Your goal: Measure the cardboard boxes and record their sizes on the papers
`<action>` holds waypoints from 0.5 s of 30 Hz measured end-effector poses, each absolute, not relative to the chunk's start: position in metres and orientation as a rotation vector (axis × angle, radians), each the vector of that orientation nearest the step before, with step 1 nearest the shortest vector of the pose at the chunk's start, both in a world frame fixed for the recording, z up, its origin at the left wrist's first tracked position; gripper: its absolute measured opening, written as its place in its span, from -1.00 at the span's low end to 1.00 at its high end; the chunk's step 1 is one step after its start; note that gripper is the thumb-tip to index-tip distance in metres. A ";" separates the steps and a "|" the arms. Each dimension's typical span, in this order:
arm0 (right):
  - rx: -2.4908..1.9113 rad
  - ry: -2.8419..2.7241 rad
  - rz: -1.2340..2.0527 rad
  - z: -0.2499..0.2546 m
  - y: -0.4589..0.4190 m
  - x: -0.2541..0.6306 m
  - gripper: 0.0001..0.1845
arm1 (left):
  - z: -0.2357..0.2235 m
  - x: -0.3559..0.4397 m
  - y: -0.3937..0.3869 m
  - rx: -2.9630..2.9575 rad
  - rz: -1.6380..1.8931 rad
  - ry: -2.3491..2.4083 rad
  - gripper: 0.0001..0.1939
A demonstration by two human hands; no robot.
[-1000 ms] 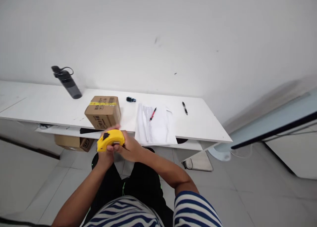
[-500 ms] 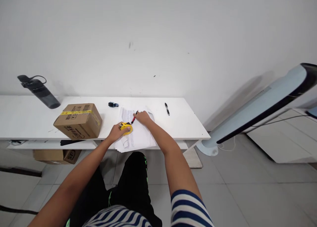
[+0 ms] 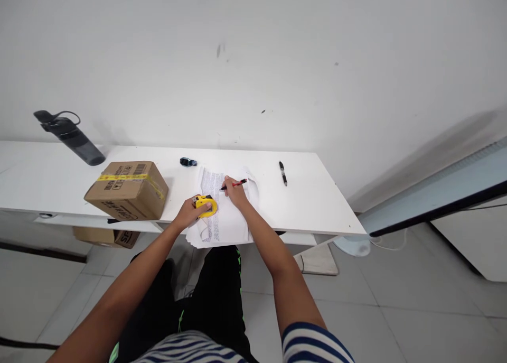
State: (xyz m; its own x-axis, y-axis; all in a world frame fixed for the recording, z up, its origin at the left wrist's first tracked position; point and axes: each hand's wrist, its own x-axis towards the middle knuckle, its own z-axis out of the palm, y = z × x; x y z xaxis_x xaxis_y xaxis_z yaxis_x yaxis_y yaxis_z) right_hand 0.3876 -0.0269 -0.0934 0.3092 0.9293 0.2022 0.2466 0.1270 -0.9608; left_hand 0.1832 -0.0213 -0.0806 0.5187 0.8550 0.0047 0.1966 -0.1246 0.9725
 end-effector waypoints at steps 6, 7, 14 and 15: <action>-1.518 -1.193 0.634 -0.093 -0.028 0.389 -0.59 | -0.080 0.182 -0.022 1.685 0.703 0.918 -0.60; -1.526 -1.195 0.641 -0.093 -0.028 0.389 -0.59 | -0.080 0.182 -0.022 1.709 0.707 0.926 -0.60; -1.558 -1.221 0.656 -0.091 -0.028 0.388 -0.62 | -0.083 0.180 -0.021 1.804 0.717 0.975 -0.59; -1.563 -1.216 0.652 -0.091 -0.029 0.388 -0.62 | -0.083 0.180 -0.021 1.803 0.720 0.974 -0.58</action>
